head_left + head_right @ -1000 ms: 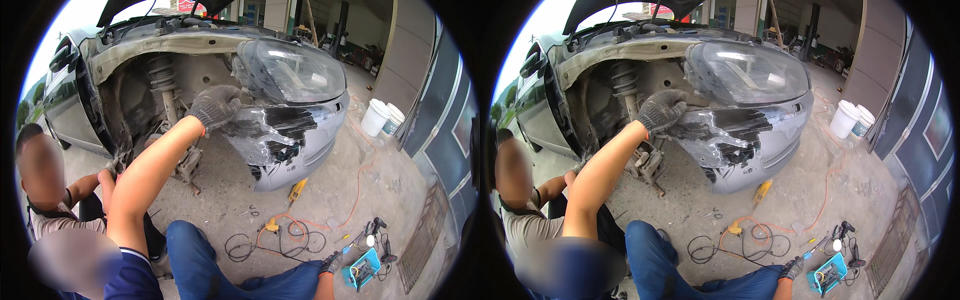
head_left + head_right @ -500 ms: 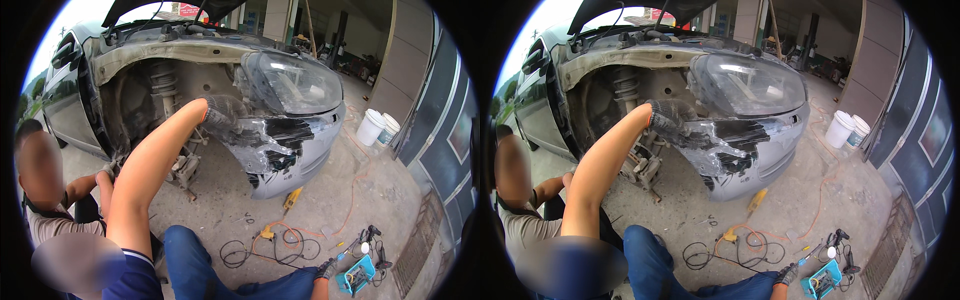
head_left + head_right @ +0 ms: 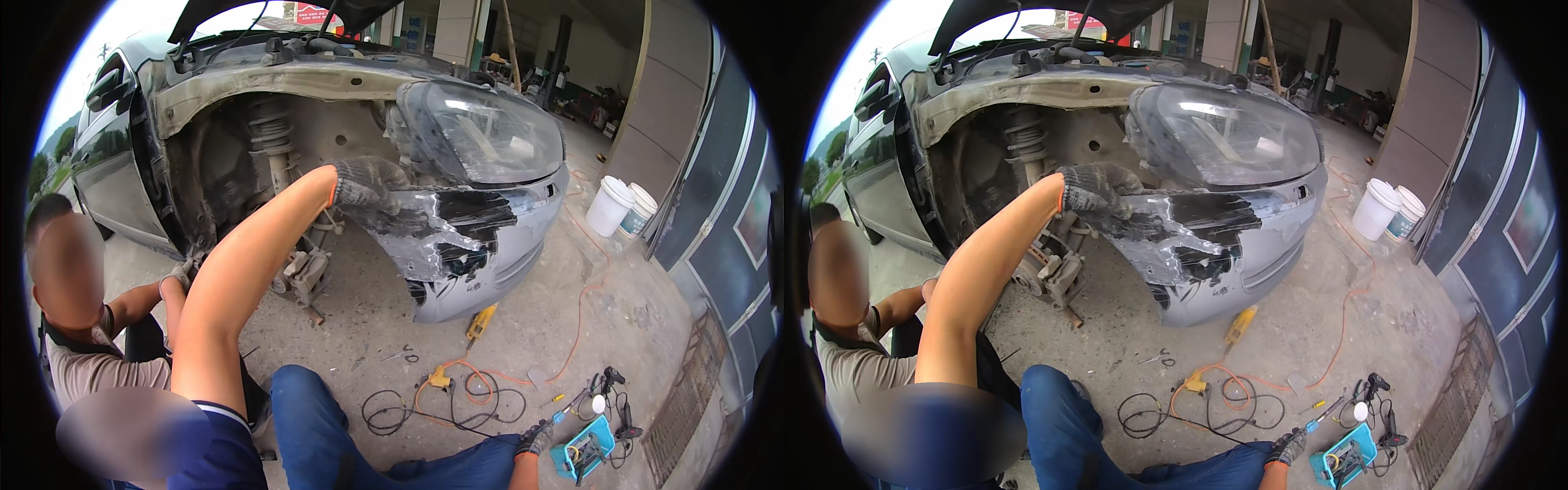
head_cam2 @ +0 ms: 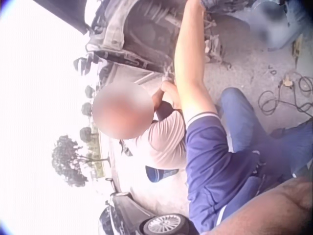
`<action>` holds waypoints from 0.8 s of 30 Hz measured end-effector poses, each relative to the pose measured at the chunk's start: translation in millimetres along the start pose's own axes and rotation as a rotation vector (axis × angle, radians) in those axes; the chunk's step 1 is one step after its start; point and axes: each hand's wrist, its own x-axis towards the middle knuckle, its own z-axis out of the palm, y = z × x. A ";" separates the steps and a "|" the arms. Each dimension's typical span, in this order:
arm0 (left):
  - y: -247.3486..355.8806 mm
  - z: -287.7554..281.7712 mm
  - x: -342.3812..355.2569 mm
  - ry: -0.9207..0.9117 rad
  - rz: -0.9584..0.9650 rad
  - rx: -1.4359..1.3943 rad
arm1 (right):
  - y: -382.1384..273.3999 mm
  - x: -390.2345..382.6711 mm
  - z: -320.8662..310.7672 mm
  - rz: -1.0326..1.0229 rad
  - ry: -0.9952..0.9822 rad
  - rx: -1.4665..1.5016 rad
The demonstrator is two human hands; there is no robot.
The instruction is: The person uses a soldering iron to apply heat to a damaged section of a car bumper, then presses and smooths the softened plastic with gloved hands. The person repeatedly heats and manipulates the same area to reshape the bumper.
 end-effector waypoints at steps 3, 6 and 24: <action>-2.9 0.0 0.8 0.012 0.027 -0.006 | -3.5 -5.9 2.8 0.016 0.013 -0.007; 3.4 -0.2 -1.2 -0.036 -0.008 -0.007 | -2.6 -1.2 -2.7 0.000 -0.017 0.022; -23.9 -10.9 8.2 -0.104 0.040 -0.186 | 3.0 24.2 -16.0 0.157 -0.108 0.041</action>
